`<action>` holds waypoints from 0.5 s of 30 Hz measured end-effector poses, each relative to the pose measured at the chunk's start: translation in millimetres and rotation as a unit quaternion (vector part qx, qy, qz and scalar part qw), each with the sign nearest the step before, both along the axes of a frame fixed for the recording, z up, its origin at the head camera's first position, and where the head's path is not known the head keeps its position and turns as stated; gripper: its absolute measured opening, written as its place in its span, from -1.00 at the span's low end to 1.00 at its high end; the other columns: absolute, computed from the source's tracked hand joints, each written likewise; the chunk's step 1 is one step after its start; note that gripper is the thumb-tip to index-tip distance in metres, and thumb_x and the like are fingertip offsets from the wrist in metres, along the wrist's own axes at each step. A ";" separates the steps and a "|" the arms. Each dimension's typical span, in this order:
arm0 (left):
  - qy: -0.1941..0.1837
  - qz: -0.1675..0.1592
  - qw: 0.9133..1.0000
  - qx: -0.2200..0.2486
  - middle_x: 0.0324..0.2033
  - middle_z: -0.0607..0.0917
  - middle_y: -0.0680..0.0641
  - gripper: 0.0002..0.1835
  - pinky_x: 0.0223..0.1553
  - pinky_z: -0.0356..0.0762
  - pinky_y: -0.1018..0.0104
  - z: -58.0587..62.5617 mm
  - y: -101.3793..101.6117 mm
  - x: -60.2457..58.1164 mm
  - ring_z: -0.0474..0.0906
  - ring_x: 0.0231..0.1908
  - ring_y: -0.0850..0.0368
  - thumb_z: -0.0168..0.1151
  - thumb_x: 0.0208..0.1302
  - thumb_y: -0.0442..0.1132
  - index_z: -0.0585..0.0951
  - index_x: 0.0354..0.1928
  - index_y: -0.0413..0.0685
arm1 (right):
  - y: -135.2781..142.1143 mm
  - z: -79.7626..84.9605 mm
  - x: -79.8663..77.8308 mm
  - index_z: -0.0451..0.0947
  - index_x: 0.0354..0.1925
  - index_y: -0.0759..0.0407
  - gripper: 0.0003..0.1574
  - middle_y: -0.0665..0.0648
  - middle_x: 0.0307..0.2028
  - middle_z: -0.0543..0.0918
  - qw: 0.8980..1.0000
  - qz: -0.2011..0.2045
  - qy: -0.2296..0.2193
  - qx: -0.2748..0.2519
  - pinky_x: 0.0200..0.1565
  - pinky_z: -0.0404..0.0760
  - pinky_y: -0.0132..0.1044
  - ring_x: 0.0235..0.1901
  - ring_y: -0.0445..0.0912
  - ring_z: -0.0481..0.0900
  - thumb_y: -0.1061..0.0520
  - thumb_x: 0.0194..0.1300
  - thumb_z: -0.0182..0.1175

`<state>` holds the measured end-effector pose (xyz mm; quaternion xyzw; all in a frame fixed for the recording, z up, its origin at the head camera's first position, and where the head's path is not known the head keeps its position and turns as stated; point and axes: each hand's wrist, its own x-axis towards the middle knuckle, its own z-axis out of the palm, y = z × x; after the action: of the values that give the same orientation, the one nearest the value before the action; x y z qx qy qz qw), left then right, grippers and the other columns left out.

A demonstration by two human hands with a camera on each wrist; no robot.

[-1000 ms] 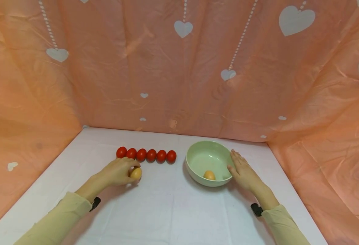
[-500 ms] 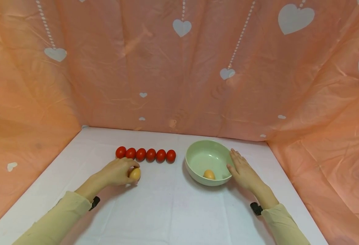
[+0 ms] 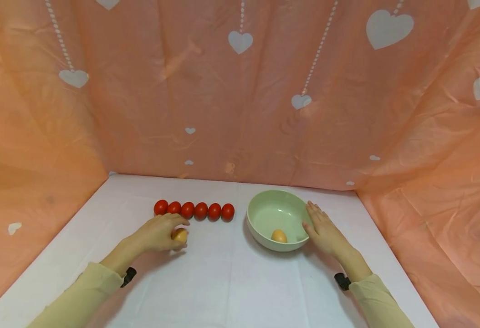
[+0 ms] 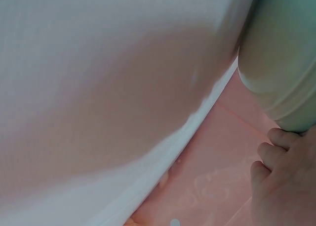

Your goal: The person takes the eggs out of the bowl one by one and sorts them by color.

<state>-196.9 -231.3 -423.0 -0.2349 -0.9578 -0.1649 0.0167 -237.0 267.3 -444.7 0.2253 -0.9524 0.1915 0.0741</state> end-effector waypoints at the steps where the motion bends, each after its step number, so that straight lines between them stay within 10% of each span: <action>1: 0.001 0.000 1.000 0.004 0.06 0.72 -0.05 -0.43 0.11 0.59 -0.16 -0.6 1.3 -0.1 0.58 0.06 -0.08 0.60 0.11 -0.01 0.69 0.14 -0.07 | 0.4 -0.6 0.0 -0.01 0.56 0.52 -0.18 0.45 0.58 0.05 1.000 0.000 0.002 0.001 0.52 -0.01 0.30 0.57 0.38 -0.04 -0.01 0.67 -0.09; 15: 0.030 0.004 0.995 0.100 0.15 0.69 -0.08 -0.51 0.22 0.55 -0.13 7.2 40.0 -5.5 0.62 0.13 -0.09 0.43 0.35 -0.11 0.62 0.27 -0.06 | 1.8 -2.4 -1.2 0.00 0.56 0.52 -0.18 0.46 0.57 0.08 1.000 0.003 0.013 -0.006 0.50 0.02 0.31 0.56 0.38 -0.01 0.00 0.65 -0.08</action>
<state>-202.4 -191.3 -415.7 -0.2325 -0.9366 -0.2529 0.0692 -238.2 269.1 -447.1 0.2306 -0.9494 0.1948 0.0872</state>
